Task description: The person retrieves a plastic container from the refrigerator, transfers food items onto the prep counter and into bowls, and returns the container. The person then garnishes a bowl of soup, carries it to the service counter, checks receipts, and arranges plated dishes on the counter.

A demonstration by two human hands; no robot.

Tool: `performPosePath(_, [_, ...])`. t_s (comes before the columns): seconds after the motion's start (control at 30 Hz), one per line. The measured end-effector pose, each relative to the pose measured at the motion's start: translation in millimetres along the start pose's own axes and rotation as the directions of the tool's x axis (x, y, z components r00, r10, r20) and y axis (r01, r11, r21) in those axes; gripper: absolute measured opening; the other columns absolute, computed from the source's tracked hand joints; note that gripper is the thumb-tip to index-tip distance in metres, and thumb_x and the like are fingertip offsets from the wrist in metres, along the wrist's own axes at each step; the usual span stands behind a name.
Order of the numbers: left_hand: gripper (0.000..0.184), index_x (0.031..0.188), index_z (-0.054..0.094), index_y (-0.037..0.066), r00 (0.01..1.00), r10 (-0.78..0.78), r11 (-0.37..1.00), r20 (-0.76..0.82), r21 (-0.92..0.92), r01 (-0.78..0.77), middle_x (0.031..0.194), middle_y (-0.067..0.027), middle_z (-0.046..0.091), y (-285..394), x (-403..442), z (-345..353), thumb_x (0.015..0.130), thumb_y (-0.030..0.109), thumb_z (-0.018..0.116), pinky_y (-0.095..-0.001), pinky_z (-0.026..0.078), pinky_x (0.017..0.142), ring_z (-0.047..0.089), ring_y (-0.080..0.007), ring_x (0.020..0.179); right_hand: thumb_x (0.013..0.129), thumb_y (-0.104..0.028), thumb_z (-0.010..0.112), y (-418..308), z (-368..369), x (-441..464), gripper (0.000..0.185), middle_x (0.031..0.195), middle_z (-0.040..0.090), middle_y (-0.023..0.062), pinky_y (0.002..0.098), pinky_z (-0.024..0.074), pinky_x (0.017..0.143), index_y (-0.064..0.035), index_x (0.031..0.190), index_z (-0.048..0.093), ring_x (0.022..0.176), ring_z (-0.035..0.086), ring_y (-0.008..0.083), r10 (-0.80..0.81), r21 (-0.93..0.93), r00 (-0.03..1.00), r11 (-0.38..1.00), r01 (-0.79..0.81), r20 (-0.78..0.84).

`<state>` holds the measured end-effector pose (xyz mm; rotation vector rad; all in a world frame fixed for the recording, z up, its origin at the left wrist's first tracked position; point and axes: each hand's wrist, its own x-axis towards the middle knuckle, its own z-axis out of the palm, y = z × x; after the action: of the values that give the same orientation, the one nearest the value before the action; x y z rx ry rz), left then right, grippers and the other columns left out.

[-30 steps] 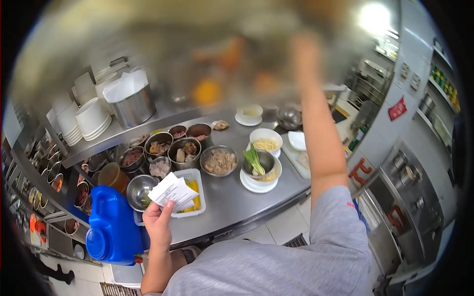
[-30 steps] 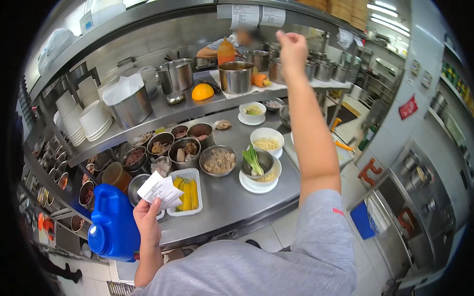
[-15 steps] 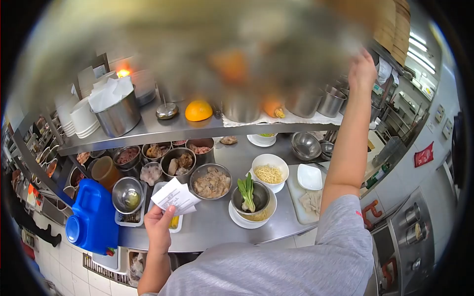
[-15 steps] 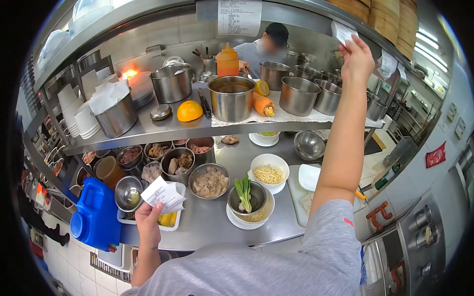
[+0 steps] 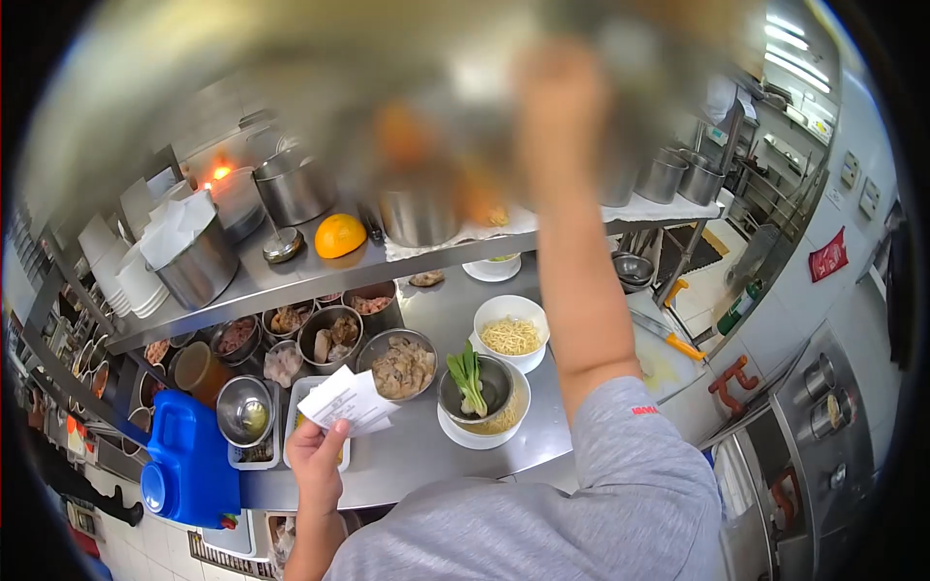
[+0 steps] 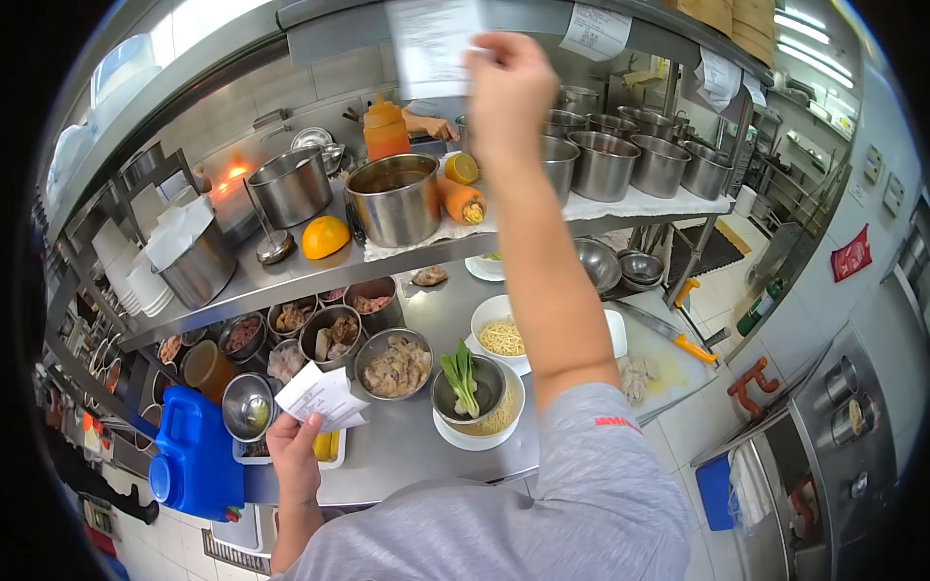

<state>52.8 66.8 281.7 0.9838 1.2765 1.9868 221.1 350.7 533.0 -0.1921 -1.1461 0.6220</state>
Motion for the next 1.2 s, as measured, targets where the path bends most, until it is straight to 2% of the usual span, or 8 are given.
performPosePath(0.2, [0.029, 0.113, 0.059, -0.005, 0.998, -0.048, 0.999, -0.030, -0.026, 0.047, 0.106, -0.0091, 0.065, 2, 5, -11, 0.085, 0.002, 0.062, -0.0268, 0.044, 0.088, 0.060, -0.0140, 0.095, 0.079, 0.002, 0.056, 22, -45, 60, 0.022, 0.089, 0.063, 0.0110, 0.0314, 0.0498, 0.062, 0.0032, 0.101, 0.061, 0.075, 0.060, 0.0199, 0.179, 0.097, 0.982, 0.980, -0.172, -0.065])
performPosePath(0.27, [0.030, 0.113, 0.059, -0.005, 1.000, -0.028, 0.999, -0.001, -0.024, 0.028, 0.106, -0.0094, 0.065, 3, 7, -5, 0.084, 0.002, 0.062, -0.0268, 0.044, 0.088, 0.060, -0.0141, 0.095, 0.081, -0.002, 0.054, -1, -46, 61, 0.020, 0.088, 0.064, 0.0119, 0.0364, 0.0459, 0.074, 0.0008, 0.099, 0.062, 0.079, 0.057, 0.0227, -0.340, -0.684, 0.936, 0.663, 0.305, 0.088])
performPosePath(0.3, [0.029, 0.113, 0.059, -0.005, 1.000, -0.008, 1.000, 0.012, -0.021, 0.008, 0.106, -0.0095, 0.065, 4, 9, 0, 0.084, 0.002, 0.062, -0.0269, 0.044, 0.087, 0.060, -0.0141, 0.095, 0.080, 0.001, 0.056, -6, -34, 55, 0.023, 0.079, 0.064, 0.0094, 0.0327, 0.0483, 0.065, 0.0020, 0.103, 0.060, 0.070, 0.060, 0.0220, -0.126, -0.551, 0.985, 0.834, 0.039, -0.121])
performPosePath(0.33, [0.029, 0.112, 0.059, -0.005, 1.000, 0.015, 1.000, 0.024, -0.021, -0.015, 0.106, -0.0095, 0.065, 6, 11, 4, 0.084, 0.002, 0.062, -0.0269, 0.044, 0.087, 0.060, -0.0141, 0.095, 0.080, -0.002, 0.061, -10, -17, 42, 0.019, 0.071, 0.062, 0.0096, 0.0289, 0.0468, 0.050, 0.0030, 0.098, 0.059, 0.053, 0.059, 0.0203, -0.805, -0.375, 0.540, 0.593, 0.712, -0.247])
performPosePath(0.43, [0.026, 0.110, 0.060, -0.006, 0.995, 0.101, 0.995, -0.006, 0.004, -0.101, 0.106, -0.0101, 0.064, 19, 18, 17, 0.087, 0.007, 0.061, -0.0279, 0.042, 0.089, 0.060, -0.0144, 0.096, 0.073, -0.015, 0.070, -12, -13, -53, 0.024, 0.088, 0.056, 0.0111, 0.0385, 0.0386, 0.084, -0.0043, 0.090, 0.056, 0.090, 0.051, 0.0293, -0.336, -0.279, 0.924, 0.883, 0.377, 0.184])
performPosePath(0.53, [0.027, 0.111, 0.059, -0.006, 0.976, 0.219, 0.976, -0.020, 0.010, -0.218, 0.106, -0.0109, 0.064, 38, 31, 24, 0.087, 0.007, 0.060, -0.0282, 0.042, 0.090, 0.059, -0.0148, 0.096, 0.068, -0.024, 0.077, -29, 6, -143, 0.041, 0.106, 0.054, 0.0146, 0.0376, 0.0389, 0.085, -0.0061, 0.096, 0.054, 0.097, 0.051, 0.0289, -0.246, -0.084, 0.782, 0.931, 0.354, 0.573])
performPosePath(0.77, [0.028, 0.112, 0.058, -0.008, 0.951, 0.310, 0.950, 0.003, 0.038, -0.309, 0.107, -0.0122, 0.064, 47, 21, 18, 0.087, 0.006, 0.060, -0.0292, 0.043, 0.089, 0.059, -0.0165, 0.097, 0.079, -0.028, 0.072, 31, -57, 57, 0.053, 0.107, 0.052, 0.0142, 0.0333, 0.0418, 0.083, 0.0019, 0.112, 0.044, 0.092, 0.049, 0.0214, -0.076, -0.046, 0.937, 0.997, 0.064, -0.340])
performPosePath(1.2, [0.026, 0.109, 0.061, -0.006, 0.977, 0.200, 0.978, -0.069, 0.074, -0.195, 0.104, -0.0114, 0.065, 36, 7, 8, 0.086, 0.007, 0.061, -0.0295, 0.043, 0.089, 0.060, -0.0160, 0.096, 0.079, 0.016, 0.054, 47, -118, 95, 0.045, 0.112, 0.054, 0.0253, 0.0371, 0.0592, 0.066, 0.0039, 0.118, 0.036, 0.087, 0.063, 0.0303, 0.126, 0.405, 0.906, 0.913, 0.053, -0.404])
